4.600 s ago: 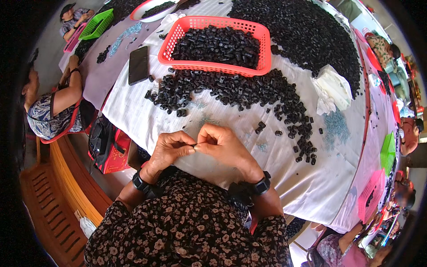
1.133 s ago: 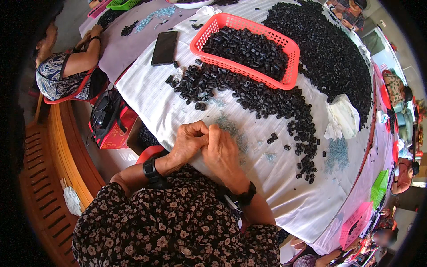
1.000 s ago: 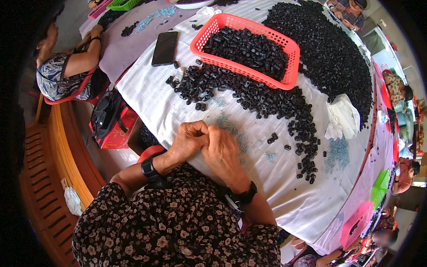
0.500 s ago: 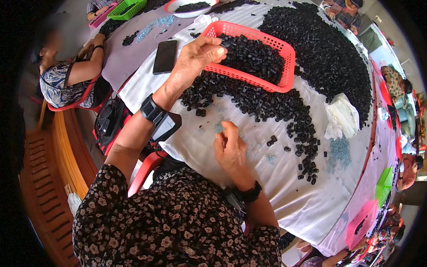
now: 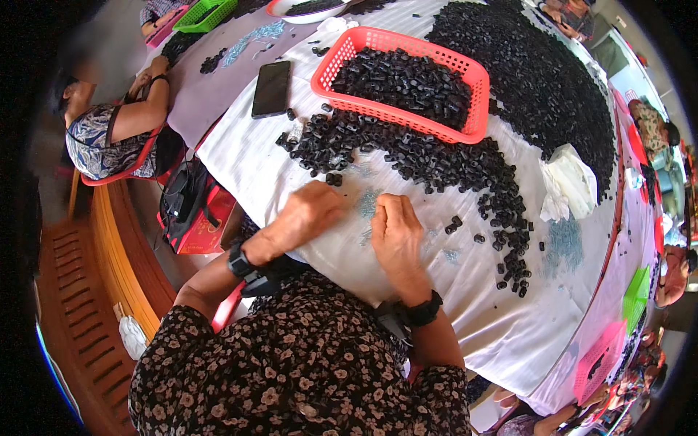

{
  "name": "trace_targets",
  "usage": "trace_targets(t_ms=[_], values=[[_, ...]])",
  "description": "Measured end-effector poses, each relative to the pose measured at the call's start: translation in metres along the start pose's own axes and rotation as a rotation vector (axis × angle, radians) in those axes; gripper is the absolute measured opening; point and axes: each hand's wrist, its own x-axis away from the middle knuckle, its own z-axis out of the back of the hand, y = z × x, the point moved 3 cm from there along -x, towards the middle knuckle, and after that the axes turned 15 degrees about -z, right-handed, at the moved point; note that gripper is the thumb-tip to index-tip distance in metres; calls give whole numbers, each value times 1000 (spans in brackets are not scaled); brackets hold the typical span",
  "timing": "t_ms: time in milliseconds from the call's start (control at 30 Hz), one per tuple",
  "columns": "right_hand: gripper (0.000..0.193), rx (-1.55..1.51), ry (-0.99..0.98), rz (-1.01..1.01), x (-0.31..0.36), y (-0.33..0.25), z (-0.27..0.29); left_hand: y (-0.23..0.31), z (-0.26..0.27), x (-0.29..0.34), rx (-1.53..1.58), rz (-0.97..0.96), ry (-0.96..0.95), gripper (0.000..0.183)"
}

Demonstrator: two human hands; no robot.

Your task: Sort and inspect small black shoe components at a production table.

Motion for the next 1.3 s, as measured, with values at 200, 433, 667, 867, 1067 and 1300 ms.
trace_targets(t_ms=[200,433,667,867,1067,1300], values=[[8,83,-83,-12,1,-2,-2,14,-22,-3,-101,-23,-57,13],[10,97,-123,35,3,-6,-3,3,-13,2,15,104,-34,17],[12,-551,-386,-407,9,-8,-7,15,-4,-6,646,429,281,10],[14,-989,-607,-663,11,-7,-9,39,5,-17,827,316,392,10],[11,-966,-540,-654,12,-6,-12,40,1,-17,635,343,451,11],[5,-910,-462,-540,11,4,-11,36,1,-16,589,384,367,15]])
